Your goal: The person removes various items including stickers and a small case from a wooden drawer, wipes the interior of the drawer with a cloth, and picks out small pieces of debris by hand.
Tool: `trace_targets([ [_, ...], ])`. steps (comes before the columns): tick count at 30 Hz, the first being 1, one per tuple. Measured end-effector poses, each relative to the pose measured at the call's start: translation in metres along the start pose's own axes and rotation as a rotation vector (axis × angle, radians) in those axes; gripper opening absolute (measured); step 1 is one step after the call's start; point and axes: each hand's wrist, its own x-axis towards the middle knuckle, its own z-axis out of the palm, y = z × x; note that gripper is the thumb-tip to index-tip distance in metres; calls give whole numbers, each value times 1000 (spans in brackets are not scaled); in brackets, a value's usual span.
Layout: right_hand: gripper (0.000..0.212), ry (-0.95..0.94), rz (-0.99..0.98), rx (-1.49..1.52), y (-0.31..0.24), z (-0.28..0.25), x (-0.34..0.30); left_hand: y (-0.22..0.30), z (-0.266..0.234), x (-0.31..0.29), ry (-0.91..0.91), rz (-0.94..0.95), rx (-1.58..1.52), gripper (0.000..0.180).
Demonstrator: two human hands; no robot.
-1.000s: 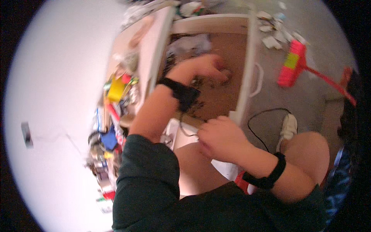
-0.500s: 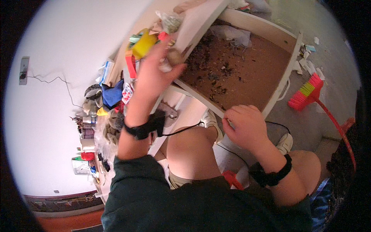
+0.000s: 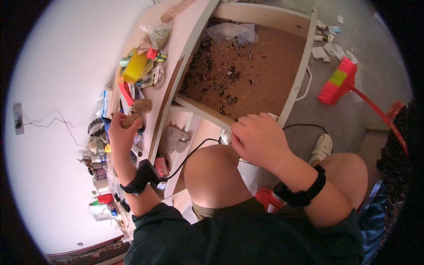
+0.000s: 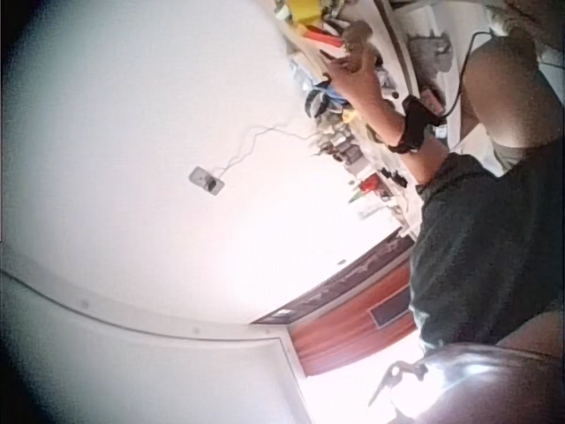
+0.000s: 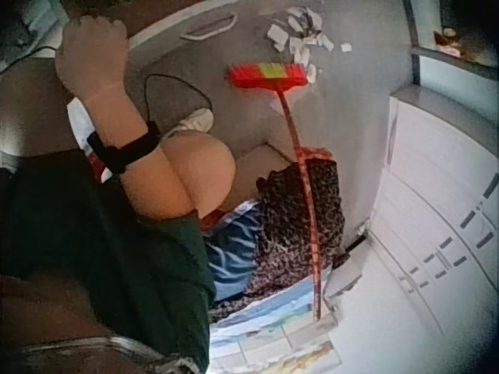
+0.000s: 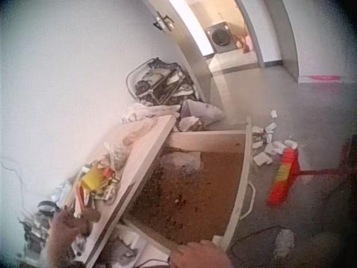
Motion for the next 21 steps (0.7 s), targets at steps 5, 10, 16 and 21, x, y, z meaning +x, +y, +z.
trace_targets([
  [5,12,12,-6,52,2,-1,-1,-4,21,19,-39,42,43,49],
  [10,12,10,-47,53,2,-3,-1,11,8,22,80,285,328,63],
  [16,10,9,-3,27,8,1,-4,196,46,48,-228,596,-263,30],
  [21,10,-52,7,-41,6,4,-7,247,182,132,-413,900,472,36],
])
